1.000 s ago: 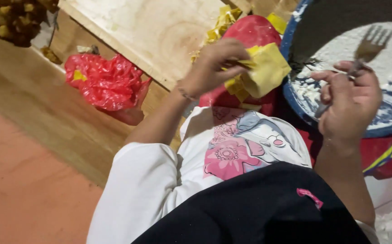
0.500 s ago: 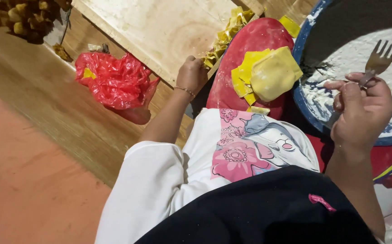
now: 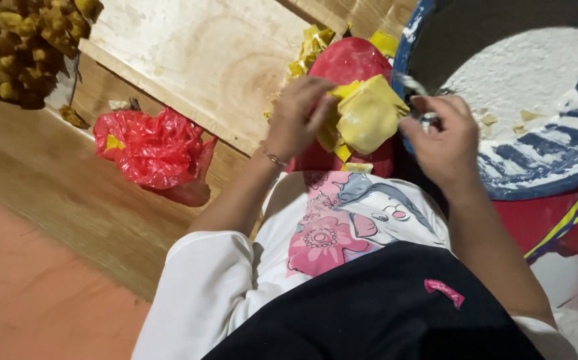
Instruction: The person is assembling dumplings by placing filling onto wrappers and folding them by hand.
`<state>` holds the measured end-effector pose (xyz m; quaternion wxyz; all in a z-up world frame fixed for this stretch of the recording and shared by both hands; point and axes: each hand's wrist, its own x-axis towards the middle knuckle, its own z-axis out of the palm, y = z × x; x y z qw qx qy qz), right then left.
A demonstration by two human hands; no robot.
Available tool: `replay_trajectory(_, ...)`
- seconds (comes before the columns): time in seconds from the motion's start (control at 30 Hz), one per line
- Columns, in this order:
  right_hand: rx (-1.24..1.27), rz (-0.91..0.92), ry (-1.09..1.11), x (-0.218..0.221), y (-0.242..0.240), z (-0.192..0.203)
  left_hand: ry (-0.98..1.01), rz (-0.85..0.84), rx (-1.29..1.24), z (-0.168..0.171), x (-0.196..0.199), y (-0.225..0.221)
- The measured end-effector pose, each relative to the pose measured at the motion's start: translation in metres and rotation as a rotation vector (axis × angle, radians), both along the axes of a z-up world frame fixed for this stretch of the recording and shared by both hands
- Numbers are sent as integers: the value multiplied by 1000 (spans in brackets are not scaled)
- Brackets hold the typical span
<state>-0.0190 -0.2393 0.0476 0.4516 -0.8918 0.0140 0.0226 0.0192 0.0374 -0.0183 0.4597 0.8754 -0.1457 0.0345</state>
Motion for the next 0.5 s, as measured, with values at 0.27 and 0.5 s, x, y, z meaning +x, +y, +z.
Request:
replay_trajectory(0.27, 33, 114, 10, -4, 17, -20, 69, -199, -12, 15, -23, -17)
replay_trajectory(0.5, 192, 38, 174, -21, 15, -9, 78, -116, -9, 26, -14, 0)
